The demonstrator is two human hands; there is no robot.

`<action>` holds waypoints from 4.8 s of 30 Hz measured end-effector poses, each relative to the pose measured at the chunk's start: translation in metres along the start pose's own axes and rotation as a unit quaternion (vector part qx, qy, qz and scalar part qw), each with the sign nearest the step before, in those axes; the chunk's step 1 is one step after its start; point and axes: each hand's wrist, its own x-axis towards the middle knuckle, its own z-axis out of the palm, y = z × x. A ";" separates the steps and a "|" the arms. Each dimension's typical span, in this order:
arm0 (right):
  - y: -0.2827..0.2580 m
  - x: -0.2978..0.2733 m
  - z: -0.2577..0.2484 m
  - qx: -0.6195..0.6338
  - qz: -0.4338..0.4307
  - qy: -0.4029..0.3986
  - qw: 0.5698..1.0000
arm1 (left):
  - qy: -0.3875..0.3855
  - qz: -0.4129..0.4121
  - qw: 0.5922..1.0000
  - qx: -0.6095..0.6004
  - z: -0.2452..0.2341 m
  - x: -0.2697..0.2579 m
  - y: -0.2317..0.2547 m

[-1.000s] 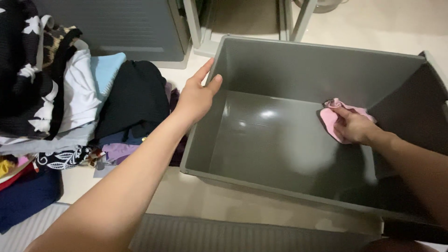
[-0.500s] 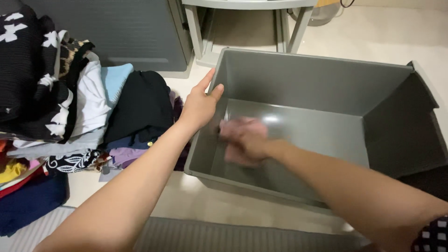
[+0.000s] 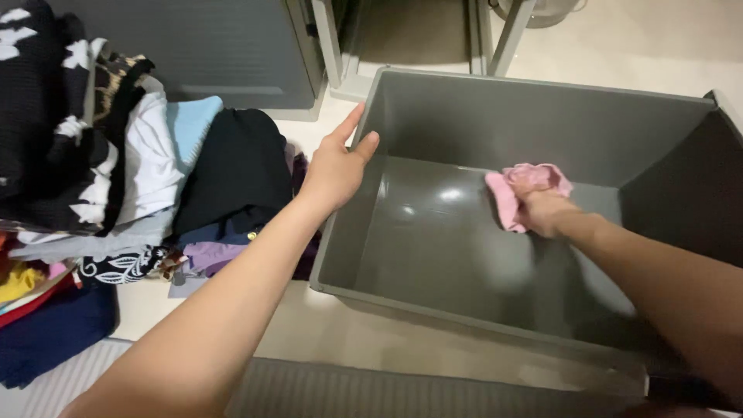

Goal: Cleaning a plastic storage drawer by wiping it down with a cloth after removing contents.

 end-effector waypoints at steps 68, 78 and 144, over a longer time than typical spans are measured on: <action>-0.001 -0.030 0.017 -0.125 0.029 -0.203 0.971 | -0.026 -0.022 0.999 0.014 -0.003 0.003 0.005; -0.133 -0.136 -0.074 -0.176 -0.048 -0.298 0.937 | -0.027 -0.062 0.998 0.013 -0.002 -0.003 0.011; -0.287 0.079 -0.177 0.877 0.018 -0.239 0.417 | -0.043 -0.088 0.992 -0.078 0.003 0.011 -0.004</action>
